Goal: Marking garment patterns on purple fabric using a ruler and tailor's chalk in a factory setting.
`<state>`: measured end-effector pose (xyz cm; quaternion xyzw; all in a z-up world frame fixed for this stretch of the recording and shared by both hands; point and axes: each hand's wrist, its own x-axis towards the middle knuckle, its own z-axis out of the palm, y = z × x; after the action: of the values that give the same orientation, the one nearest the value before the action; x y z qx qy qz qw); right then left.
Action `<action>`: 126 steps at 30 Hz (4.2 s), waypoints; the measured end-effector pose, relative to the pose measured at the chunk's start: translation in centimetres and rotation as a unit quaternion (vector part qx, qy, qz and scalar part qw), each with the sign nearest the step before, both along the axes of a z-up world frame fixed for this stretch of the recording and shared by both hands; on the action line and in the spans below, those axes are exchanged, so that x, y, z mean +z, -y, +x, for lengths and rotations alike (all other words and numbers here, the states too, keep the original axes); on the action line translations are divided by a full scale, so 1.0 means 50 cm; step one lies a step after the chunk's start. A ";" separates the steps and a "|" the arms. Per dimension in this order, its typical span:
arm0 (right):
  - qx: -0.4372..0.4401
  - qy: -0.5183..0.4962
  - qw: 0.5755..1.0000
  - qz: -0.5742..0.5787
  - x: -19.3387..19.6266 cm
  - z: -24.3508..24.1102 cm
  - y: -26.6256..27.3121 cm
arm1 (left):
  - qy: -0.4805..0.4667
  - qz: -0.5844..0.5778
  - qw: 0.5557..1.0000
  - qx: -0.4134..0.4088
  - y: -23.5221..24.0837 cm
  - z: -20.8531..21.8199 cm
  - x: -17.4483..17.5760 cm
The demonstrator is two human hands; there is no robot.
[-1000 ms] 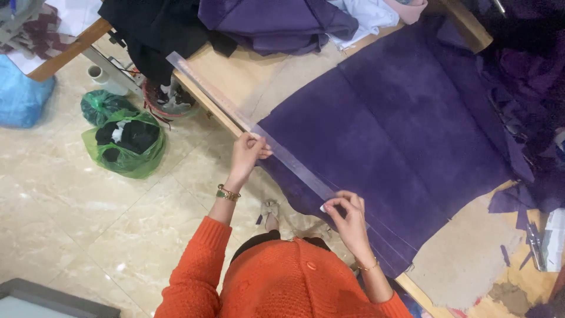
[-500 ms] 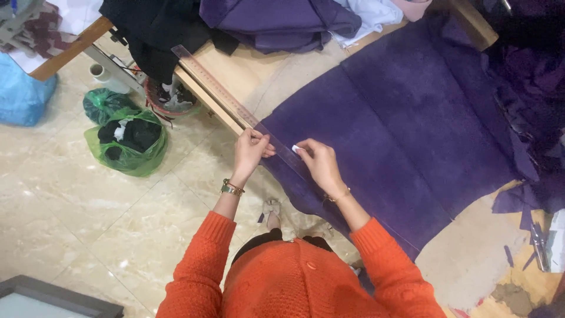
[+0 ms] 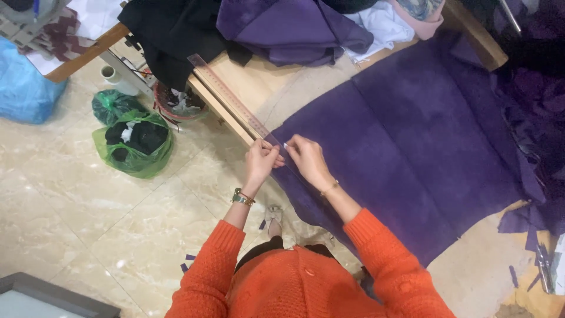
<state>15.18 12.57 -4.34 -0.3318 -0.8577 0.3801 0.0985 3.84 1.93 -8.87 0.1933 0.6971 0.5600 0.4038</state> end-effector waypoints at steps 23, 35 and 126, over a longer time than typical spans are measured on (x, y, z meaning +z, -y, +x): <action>-0.309 -0.106 0.935 -0.135 0.025 0.369 0.030 | -0.043 0.135 0.965 0.222 0.132 -0.071 0.120; -0.328 -0.120 0.926 -0.143 0.004 0.412 0.104 | -0.322 -0.182 0.929 0.016 0.075 -0.078 0.082; -0.263 -0.053 0.962 -0.040 0.023 0.389 0.107 | -0.310 -0.272 0.909 -0.050 0.048 -0.086 0.074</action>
<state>34.63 7.20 -3.20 -0.5288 -0.7178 0.3917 0.2274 -0.48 -0.47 -5.20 0.2747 0.9021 0.2391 0.2317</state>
